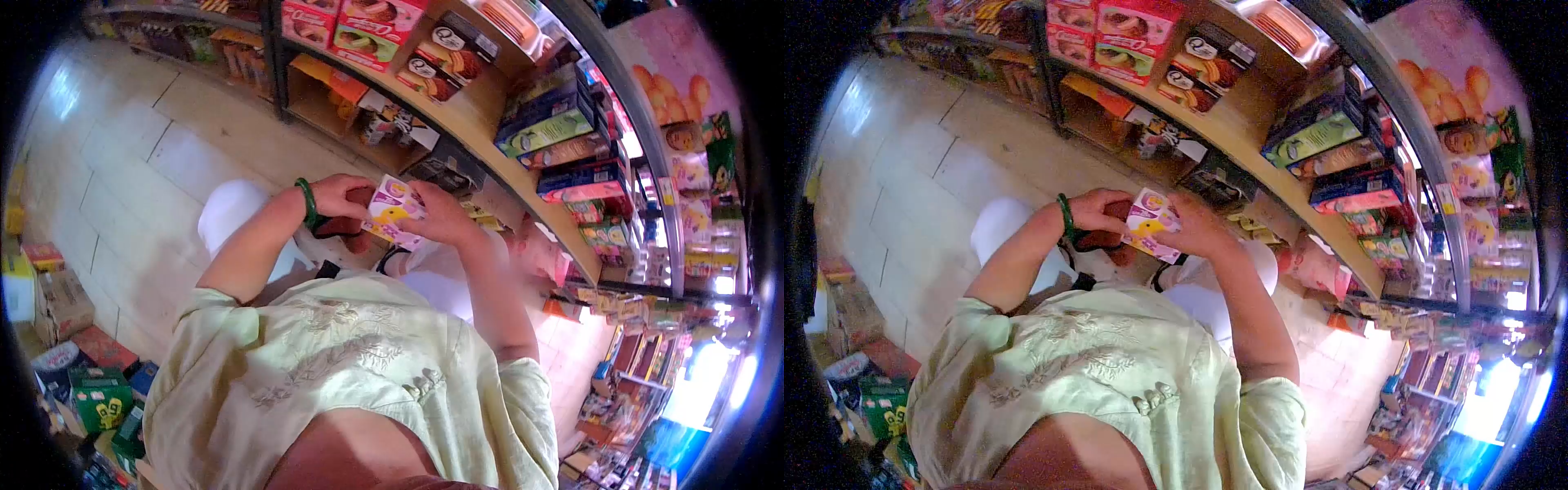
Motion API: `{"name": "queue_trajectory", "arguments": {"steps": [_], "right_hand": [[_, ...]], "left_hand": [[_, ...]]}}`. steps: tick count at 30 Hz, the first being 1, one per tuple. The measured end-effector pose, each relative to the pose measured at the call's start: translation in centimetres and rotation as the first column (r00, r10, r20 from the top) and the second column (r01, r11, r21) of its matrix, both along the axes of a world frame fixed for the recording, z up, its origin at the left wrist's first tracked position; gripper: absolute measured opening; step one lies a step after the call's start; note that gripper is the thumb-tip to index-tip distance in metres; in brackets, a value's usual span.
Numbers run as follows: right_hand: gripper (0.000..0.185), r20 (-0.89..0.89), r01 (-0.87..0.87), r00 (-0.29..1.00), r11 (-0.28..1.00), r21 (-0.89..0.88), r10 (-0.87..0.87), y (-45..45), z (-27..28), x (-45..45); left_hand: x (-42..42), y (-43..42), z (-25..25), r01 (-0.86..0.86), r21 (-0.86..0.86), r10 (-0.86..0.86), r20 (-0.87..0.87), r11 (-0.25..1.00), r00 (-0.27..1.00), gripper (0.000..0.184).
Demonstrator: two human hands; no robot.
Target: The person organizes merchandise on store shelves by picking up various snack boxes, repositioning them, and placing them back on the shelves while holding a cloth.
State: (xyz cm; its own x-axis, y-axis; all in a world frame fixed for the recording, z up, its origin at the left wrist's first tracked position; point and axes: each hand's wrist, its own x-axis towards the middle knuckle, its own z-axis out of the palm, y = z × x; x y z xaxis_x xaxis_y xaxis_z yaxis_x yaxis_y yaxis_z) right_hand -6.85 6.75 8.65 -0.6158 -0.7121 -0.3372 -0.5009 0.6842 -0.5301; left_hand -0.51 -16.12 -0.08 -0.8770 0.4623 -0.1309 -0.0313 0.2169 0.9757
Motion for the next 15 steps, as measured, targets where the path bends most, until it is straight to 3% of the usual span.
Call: {"name": "queue_trajectory", "arguments": {"steps": [3,4,6,9,10,11,13,15], "right_hand": [[0.065,0.019,0.060,0.998,0.998,-0.021,-0.060,0.2,-1.1,-0.7],[0.065,0.020,0.062,0.998,0.998,-0.020,-0.062,0.0,-0.7,-0.8],[0.059,-0.103,0.159,0.982,0.987,0.030,-0.155,0.3,1.2,-1.5],[0.053,-0.292,0.244,0.918,0.963,-0.114,-0.267,0.8,4.6,-3.1],[0.053,-0.363,0.248,0.887,0.958,-0.145,-0.284,0.8,5.9,-3.7],[0.053,-0.364,0.247,0.888,0.959,-0.136,-0.280,0.8,6.8,-4.4],[0.051,-0.697,0.149,0.694,0.983,-0.107,-0.181,0.9,8.0,-5.8],[0.054,-0.714,0.144,0.681,0.986,-0.084,-0.160,1.2,8.2,-7.7]], "left_hand": [[-0.2,-0.1,-0.7,0.005,0.042,-0.004,-0.023,0.999,1.000,0.059],[-0.2,-0.4,-1.1,-0.056,-0.027,0.055,-0.048,0.998,0.997,0.053],[-0.6,-0.8,-1.8,-0.117,-0.089,0.112,-0.061,0.989,0.992,0.048],[-1.4,-1.1,-2.3,-0.125,-0.119,0.123,-0.020,0.985,0.992,0.046],[-1.5,-1.1,-2.1,-0.132,-0.198,0.124,-0.050,0.971,0.991,0.047],[-1.6,-1.0,-2.1,-0.141,-0.276,0.123,-0.082,0.951,0.989,0.049],[-1.6,-1.0,-2.6,-0.138,-0.307,0.112,-0.099,0.942,0.989,0.051],[-1.8,-0.8,-2.4,-0.135,-0.344,0.101,-0.117,0.929,0.988,0.053]]}}
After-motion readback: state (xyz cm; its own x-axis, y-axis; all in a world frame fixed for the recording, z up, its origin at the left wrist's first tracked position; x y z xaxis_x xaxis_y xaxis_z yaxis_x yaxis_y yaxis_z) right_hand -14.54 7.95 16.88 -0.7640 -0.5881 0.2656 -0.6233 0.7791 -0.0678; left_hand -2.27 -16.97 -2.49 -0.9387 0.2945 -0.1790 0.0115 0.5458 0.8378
